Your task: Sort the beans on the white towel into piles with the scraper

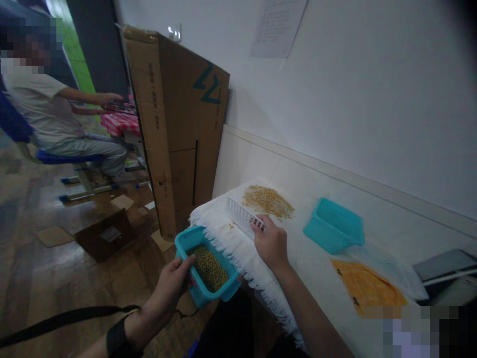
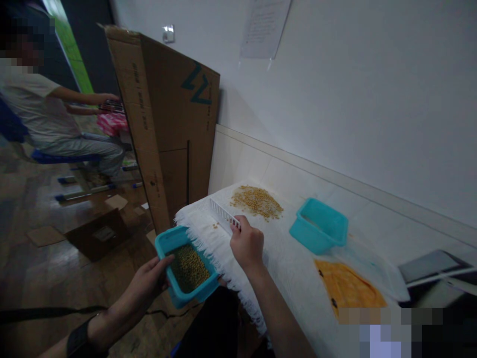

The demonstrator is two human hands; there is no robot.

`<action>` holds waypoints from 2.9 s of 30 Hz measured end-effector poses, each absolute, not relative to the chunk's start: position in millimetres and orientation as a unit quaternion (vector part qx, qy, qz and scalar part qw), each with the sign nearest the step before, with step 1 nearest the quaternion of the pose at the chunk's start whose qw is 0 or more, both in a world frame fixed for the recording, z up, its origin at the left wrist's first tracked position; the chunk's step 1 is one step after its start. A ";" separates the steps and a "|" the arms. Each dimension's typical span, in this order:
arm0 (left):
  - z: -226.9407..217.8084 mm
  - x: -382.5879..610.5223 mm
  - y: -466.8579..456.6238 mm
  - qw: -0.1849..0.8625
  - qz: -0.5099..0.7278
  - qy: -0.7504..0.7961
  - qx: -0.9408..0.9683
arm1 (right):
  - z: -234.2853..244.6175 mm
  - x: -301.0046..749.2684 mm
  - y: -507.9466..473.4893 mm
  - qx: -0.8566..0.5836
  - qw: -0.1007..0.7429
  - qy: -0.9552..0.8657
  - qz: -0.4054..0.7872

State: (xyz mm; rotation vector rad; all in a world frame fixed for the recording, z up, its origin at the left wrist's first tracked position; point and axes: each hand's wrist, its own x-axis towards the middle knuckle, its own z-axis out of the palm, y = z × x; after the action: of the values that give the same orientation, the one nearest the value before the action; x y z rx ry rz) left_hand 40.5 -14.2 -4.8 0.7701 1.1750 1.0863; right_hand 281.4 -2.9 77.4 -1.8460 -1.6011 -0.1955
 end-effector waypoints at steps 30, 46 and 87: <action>-0.1 41.9 -14.1 0.636 0.469 0.519 0.327 | 63.4 252.9 -60.1 -0.577 0.406 -0.704 -0.084; -0.4 40.3 -16.2 0.641 0.468 0.512 0.329 | 77.1 279.0 8.7 -0.730 0.304 -0.600 -0.118; -4.8 41.8 -13.4 0.633 0.474 0.515 0.331 | 67.8 283.4 -7.2 -0.691 0.347 -0.632 -0.054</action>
State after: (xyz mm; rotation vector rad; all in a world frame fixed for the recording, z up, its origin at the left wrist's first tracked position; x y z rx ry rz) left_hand 41.8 -13.4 -4.8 0.7561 1.1767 1.0844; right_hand 283.4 -7.2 67.8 -1.7920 -1.6389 -0.1395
